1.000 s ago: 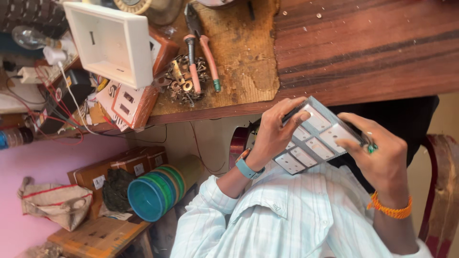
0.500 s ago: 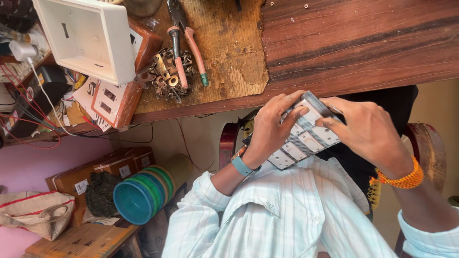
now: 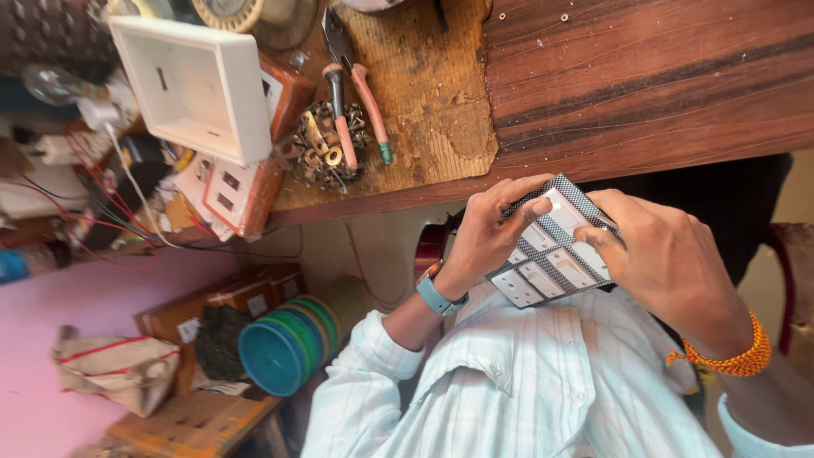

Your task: The person assembles a multi-gang electrical switchboard by inserting white switch and socket modules into a metal plate. They use a green screwdriver to tighten screws on each module and a pair of pliers to secure the components in place.

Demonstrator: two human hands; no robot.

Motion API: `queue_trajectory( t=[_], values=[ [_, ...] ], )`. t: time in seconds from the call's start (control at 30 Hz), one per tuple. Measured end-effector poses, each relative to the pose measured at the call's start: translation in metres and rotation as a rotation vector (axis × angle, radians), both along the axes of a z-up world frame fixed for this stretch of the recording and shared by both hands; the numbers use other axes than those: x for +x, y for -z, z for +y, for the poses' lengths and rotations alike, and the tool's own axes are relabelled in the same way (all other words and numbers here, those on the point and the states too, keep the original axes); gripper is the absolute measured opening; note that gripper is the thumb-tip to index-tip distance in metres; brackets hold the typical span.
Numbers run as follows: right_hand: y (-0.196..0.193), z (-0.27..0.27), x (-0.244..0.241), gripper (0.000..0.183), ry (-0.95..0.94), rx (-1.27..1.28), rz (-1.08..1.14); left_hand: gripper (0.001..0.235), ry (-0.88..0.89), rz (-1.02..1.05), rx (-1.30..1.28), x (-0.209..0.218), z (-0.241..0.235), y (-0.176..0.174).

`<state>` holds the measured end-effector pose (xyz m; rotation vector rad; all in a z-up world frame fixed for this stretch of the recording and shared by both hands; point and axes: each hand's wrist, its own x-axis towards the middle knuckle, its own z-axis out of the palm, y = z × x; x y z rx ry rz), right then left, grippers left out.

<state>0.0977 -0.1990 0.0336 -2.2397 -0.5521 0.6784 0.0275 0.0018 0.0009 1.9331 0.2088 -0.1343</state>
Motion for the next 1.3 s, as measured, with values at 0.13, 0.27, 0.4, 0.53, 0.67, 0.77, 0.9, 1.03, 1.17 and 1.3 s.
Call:
queue_trajectory(
  t=[0.13,0.27,0.4,0.53,0.67,0.77,0.9,1.03,1.17,1.3],
  values=[
    [-0.003,-0.002,-0.004,0.03,0.034,-0.065,0.059,0.03,0.047,-0.072,-0.022,0.002,-0.001,0.003],
    [-0.001,-0.013,-0.007,0.032,0.065,-0.038,0.038,0.032,0.129,-0.019,0.064,0.007,-0.004,0.0],
    [0.007,-0.024,-0.008,0.033,0.085,-0.009,0.062,0.029,0.158,-0.051,0.061,0.012,-0.013,-0.002],
    [0.007,-0.032,-0.011,0.034,0.085,-0.024,0.018,0.03,0.133,0.033,0.053,0.018,-0.023,-0.006],
    [0.002,-0.037,-0.015,0.033,0.07,-0.084,0.019,0.033,0.148,0.045,0.048,0.02,-0.027,-0.01],
    [0.002,-0.038,-0.017,0.033,0.06,-0.069,-0.001,0.035,0.147,0.045,-0.002,0.017,-0.029,-0.009],
    [0.007,-0.04,-0.021,0.031,0.066,0.023,-0.023,0.04,0.144,0.071,-0.09,0.009,-0.032,-0.009],
    [0.01,-0.043,-0.027,0.031,0.07,-0.043,0.034,0.041,0.16,0.059,-0.099,0.005,-0.034,-0.012],
    [0.015,-0.046,-0.031,0.029,0.095,-0.008,0.028,0.04,0.192,0.065,-0.069,0.007,-0.033,-0.012],
    [0.025,-0.047,-0.024,0.034,0.153,0.087,0.018,0.039,0.203,0.105,0.004,0.012,-0.037,-0.01]
  ],
)
